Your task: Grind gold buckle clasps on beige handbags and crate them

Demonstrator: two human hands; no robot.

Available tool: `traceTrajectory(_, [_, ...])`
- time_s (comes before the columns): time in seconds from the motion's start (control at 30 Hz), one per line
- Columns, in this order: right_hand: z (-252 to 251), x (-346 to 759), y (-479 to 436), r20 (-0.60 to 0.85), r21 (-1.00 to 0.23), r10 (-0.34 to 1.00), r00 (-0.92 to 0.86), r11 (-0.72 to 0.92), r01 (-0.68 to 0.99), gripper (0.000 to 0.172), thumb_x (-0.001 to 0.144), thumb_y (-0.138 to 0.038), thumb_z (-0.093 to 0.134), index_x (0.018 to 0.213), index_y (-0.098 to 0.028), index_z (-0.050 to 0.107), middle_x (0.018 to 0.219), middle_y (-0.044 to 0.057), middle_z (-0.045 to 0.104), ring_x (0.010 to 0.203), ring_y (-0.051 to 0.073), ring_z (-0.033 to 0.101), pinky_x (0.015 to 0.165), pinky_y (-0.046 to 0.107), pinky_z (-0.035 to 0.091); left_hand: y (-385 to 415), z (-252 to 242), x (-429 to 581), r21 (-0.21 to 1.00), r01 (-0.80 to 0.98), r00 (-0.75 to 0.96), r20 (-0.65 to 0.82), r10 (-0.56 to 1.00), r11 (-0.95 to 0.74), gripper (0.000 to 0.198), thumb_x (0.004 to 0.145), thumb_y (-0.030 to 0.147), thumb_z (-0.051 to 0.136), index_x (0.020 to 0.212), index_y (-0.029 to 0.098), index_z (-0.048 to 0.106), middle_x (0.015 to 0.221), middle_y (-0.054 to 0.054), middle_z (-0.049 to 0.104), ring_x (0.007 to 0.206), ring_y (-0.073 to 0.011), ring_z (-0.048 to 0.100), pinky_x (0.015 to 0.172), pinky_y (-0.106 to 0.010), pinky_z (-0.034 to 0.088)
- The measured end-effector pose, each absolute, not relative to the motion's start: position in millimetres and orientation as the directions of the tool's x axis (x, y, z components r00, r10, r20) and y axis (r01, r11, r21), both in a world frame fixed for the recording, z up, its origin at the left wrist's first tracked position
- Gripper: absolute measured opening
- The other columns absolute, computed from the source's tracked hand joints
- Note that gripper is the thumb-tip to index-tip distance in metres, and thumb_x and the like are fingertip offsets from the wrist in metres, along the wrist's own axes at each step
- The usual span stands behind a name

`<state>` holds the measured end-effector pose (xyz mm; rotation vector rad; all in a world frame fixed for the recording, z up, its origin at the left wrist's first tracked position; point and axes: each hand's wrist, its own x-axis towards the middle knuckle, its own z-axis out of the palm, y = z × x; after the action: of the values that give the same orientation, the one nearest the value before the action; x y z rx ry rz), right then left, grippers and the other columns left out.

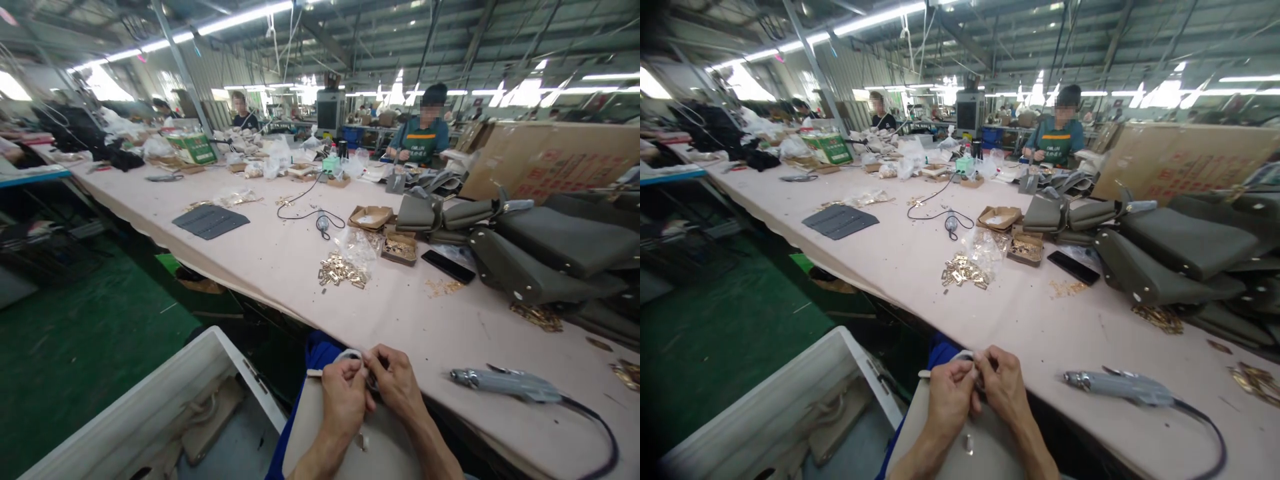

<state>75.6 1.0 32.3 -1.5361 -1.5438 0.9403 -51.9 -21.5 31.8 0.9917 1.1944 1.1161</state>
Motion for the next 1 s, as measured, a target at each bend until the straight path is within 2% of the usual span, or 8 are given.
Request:
traceTrajectory(0.13, [19.0, 68.2, 17.6, -0.013, -0.875, 1.000, 0.026, -0.024, 0.484, 0.051, 0.092, -0.057, 0.051, 0.060, -0.018, 0.060, 0.054, 0.002, 0.057, 0.055, 0.016, 0.051, 0.055, 0.027, 0.036, -7.8, 24.5, -54.0, 0.973, -0.128, -0.054, -0.198, 0.979, 0.189, 0.028, 0.083, 0.035, 0.062, 0.070, 0.012, 0.069, 0.043, -0.002, 0.058, 0.028, -0.0111, 0.047, 0.031, -0.019, 0.029])
traceTrajectory(0.27, [17.4, 68.2, 35.9, -0.024, -0.832, 1.000, -0.018, -0.010, 0.555, 0.051, 0.095, -0.054, 0.048, 0.059, -0.020, 0.060, 0.052, 0.002, 0.058, 0.053, 0.017, 0.053, 0.055, 0.027, 0.036, 3.0, 19.3, -53.0, 0.974, -0.117, -0.129, -0.209, 0.969, 0.194, 0.025, 0.081, 0.035, 0.062, 0.071, 0.013, 0.069, 0.045, -0.003, 0.060, 0.029, -0.0123, 0.047, 0.029, -0.020, 0.028])
traceTrajectory(0.37, [26.9, 74.1, 59.8, 0.098, -0.727, 0.994, 0.052, 0.035, 0.686, 0.045, 0.094, -0.050, 0.051, 0.060, -0.021, 0.059, 0.058, 0.003, 0.062, 0.057, 0.017, 0.056, 0.060, 0.028, 0.038, 5.5, 17.4, -53.0, 0.976, -0.103, -0.162, -0.207, 0.965, 0.192, 0.026, 0.080, 0.036, 0.063, 0.070, 0.013, 0.069, 0.049, -0.004, 0.064, 0.030, -0.0126, 0.048, 0.031, -0.021, 0.031])
traceTrajectory(0.43, [34.5, 78.5, 83.4, 0.224, -0.646, 0.968, 0.116, 0.058, 0.761, 0.033, 0.092, -0.044, 0.054, 0.070, -0.021, 0.062, 0.070, 0.003, 0.067, 0.064, 0.018, 0.059, 0.067, 0.028, 0.041, 4.5, 15.8, -53.5, 0.978, -0.083, -0.155, -0.201, 0.967, 0.190, 0.028, 0.081, 0.039, 0.064, 0.068, 0.014, 0.069, 0.051, -0.005, 0.066, 0.032, -0.0128, 0.051, 0.033, -0.021, 0.033])
traceTrajectory(0.5, [39.9, 80.8, 110.8, 0.275, -0.575, 0.954, 0.118, 0.065, 0.815, 0.021, 0.091, -0.037, 0.055, 0.083, -0.021, 0.066, 0.084, 0.003, 0.071, 0.072, 0.017, 0.062, 0.074, 0.027, 0.044, 2.6, 13.9, -53.9, 0.980, -0.067, -0.146, -0.194, 0.970, 0.186, 0.031, 0.081, 0.042, 0.065, 0.067, 0.014, 0.069, 0.053, -0.006, 0.066, 0.034, -0.0132, 0.052, 0.034, -0.021, 0.034])
traceTrajectory(0.6, [41.8, 78.4, 149.0, 0.259, -0.483, 0.961, 0.097, 0.042, 0.875, 0.014, 0.090, -0.030, 0.056, 0.089, -0.021, 0.067, 0.094, 0.005, 0.070, 0.082, 0.019, 0.063, 0.078, 0.027, 0.044, 0.0, 11.8, -53.7, 0.982, -0.063, -0.144, -0.187, 0.972, 0.180, 0.035, 0.083, 0.046, 0.065, 0.068, 0.015, 0.069, 0.054, -0.006, 0.067, 0.035, -0.0134, 0.054, 0.035, -0.021, 0.035])
traceTrajectory(0.8, [36.5, 68.1, 187.1, 0.177, -0.394, 0.979, 0.098, -0.021, 0.919, 0.004, 0.082, -0.024, 0.066, 0.084, -0.020, 0.067, 0.092, 0.007, 0.070, 0.090, 0.022, 0.062, 0.072, 0.028, 0.039, -1.7, 12.5, -53.3, 0.978, -0.090, -0.137, -0.199, 0.970, 0.188, 0.038, 0.083, 0.051, 0.065, 0.071, 0.015, 0.069, 0.059, -0.006, 0.069, 0.036, -0.0136, 0.055, 0.035, -0.021, 0.036])
traceTrajectory(1.0, [40.2, 72.4, 195.6, 0.111, -0.399, 0.992, 0.064, -0.015, 0.917, 0.015, 0.078, -0.019, 0.068, 0.093, -0.020, 0.069, 0.084, 0.005, 0.071, 0.084, 0.020, 0.063, 0.068, 0.026, 0.038, 0.5, 13.3, -53.8, 0.973, -0.116, -0.127, -0.215, 0.968, 0.201, 0.039, 0.081, 0.053, 0.066, 0.069, 0.015, 0.067, 0.057, -0.005, 0.067, 0.036, -0.0126, 0.054, 0.033, -0.020, 0.034])
